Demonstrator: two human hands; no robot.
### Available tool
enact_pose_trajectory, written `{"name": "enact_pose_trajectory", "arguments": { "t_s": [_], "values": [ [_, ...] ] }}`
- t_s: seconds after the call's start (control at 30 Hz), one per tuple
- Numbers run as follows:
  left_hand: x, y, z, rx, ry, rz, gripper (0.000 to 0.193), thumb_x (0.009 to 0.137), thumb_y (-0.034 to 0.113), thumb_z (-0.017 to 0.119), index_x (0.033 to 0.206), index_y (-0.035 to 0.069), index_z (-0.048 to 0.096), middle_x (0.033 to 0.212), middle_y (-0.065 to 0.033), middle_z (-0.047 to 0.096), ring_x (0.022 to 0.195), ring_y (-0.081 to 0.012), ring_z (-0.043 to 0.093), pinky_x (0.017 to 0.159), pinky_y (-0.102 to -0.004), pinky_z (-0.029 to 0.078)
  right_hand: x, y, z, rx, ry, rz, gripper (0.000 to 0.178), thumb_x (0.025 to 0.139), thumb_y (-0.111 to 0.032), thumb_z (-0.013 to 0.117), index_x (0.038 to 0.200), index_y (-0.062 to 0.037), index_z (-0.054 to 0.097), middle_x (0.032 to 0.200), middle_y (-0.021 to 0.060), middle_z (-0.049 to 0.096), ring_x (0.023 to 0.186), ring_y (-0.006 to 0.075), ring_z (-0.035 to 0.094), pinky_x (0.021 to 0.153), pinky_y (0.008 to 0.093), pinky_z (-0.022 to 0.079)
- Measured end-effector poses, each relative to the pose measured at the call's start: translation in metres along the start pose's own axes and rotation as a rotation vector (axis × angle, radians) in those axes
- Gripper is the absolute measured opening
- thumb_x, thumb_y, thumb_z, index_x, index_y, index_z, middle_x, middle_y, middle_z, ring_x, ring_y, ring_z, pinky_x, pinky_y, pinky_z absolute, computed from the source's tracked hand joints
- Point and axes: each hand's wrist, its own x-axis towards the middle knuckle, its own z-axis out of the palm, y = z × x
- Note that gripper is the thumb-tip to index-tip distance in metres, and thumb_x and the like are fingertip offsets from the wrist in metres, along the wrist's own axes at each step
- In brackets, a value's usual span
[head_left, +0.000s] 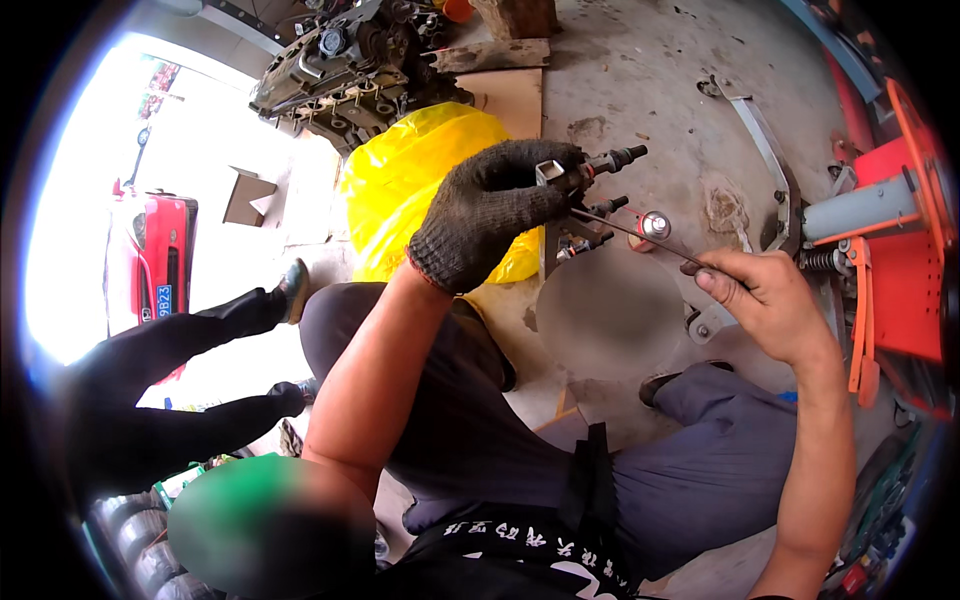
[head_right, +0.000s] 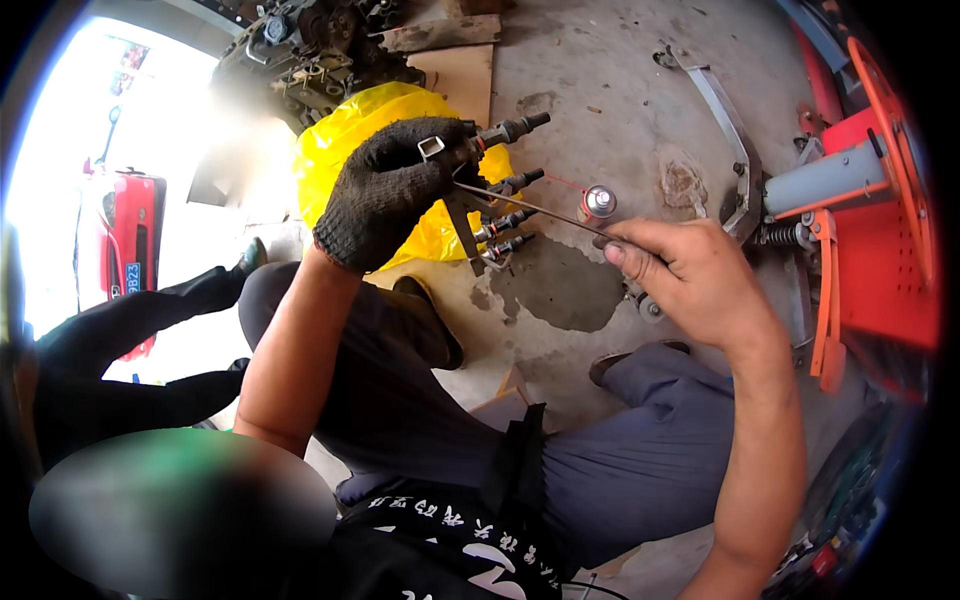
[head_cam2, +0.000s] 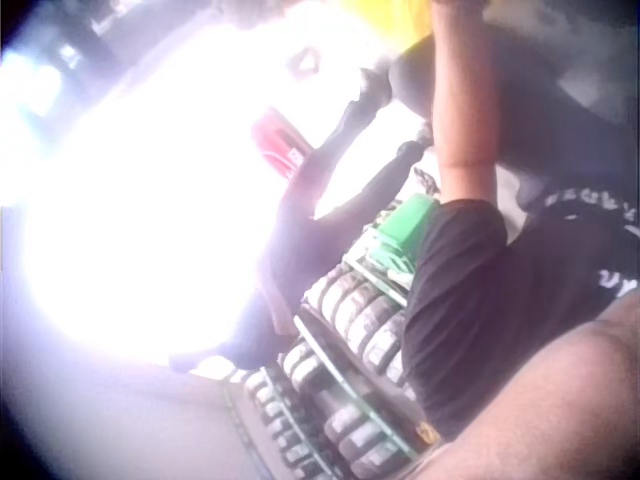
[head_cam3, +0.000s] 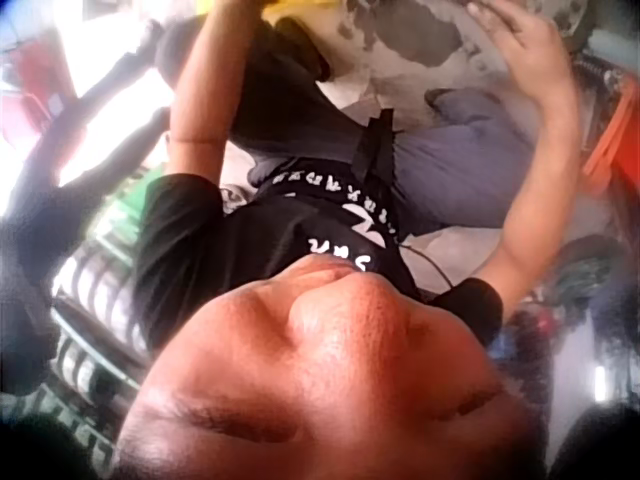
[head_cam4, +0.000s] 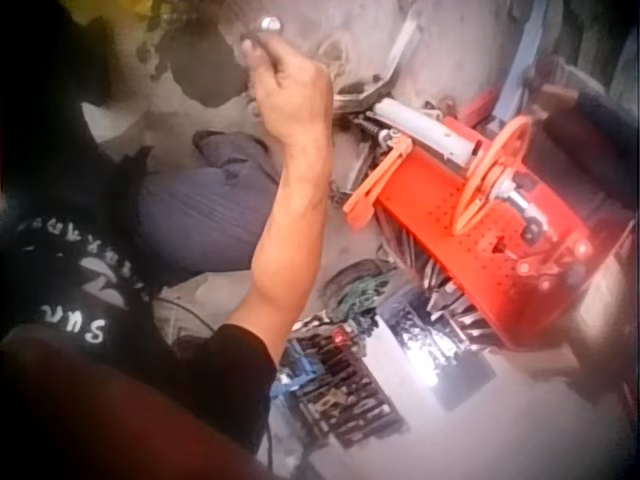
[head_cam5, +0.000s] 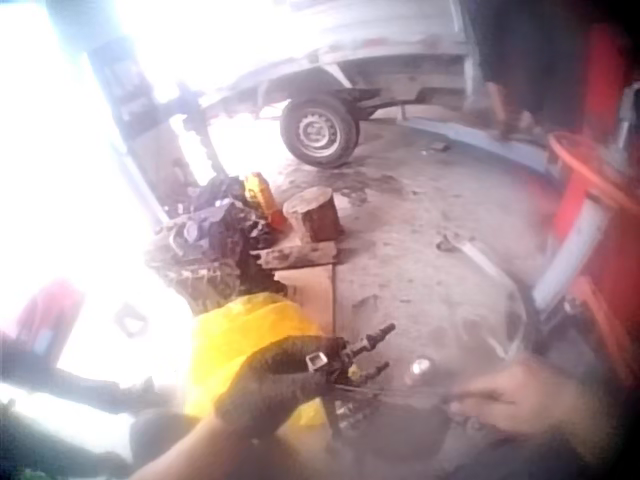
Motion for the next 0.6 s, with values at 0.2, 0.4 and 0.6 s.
{"name": "enact_pose_trajectory", "arguments": {
  "t_s": [0.2,0.4,0.6],
  "values": [
    [-0.002,-0.007,0.003,-0.126,0.080,0.052,0.034,0.091,0.007,0.073,0.122,-0.002,0.065,0.110,-0.0073,0.070,0.099,-0.0129,0.067,0.090,-0.0287,0.054,0.003,0.004,0.004,0.114,-0.010,0.121,0.031,0.097,-0.025,0.067,0.111,0.0024,0.070,0.073,0.0140,0.064,0.066,0.0152,0.057,0.065,0.0327,0.048],
    [-0.002,-0.032,0.029,0.037,0.263,0.218,0.028,0.091,0.011,0.074,0.116,0.002,0.066,0.104,-0.0059,0.070,0.094,-0.0112,0.065,0.087,-0.0293,0.055,0.001,0.012,0.032,0.149,0.001,0.219,0.034,0.100,-0.028,0.064,0.111,0.0038,0.069,0.079,0.0127,0.066,0.074,0.0144,0.057,0.072,0.0333,0.048],
    [-0.002,-0.033,0.013,0.322,0.127,0.123,0.029,0.091,0.014,0.073,0.117,0.005,0.066,0.101,-0.0079,0.071,0.089,-0.0119,0.066,0.081,-0.0298,0.054,-0.003,0.018,0.032,0.077,-0.060,0.266,0.040,0.101,-0.033,0.063,0.112,0.0047,0.069,0.085,0.0105,0.070,0.080,0.0136,0.059,0.076,0.0330,0.049]
  ]
}}
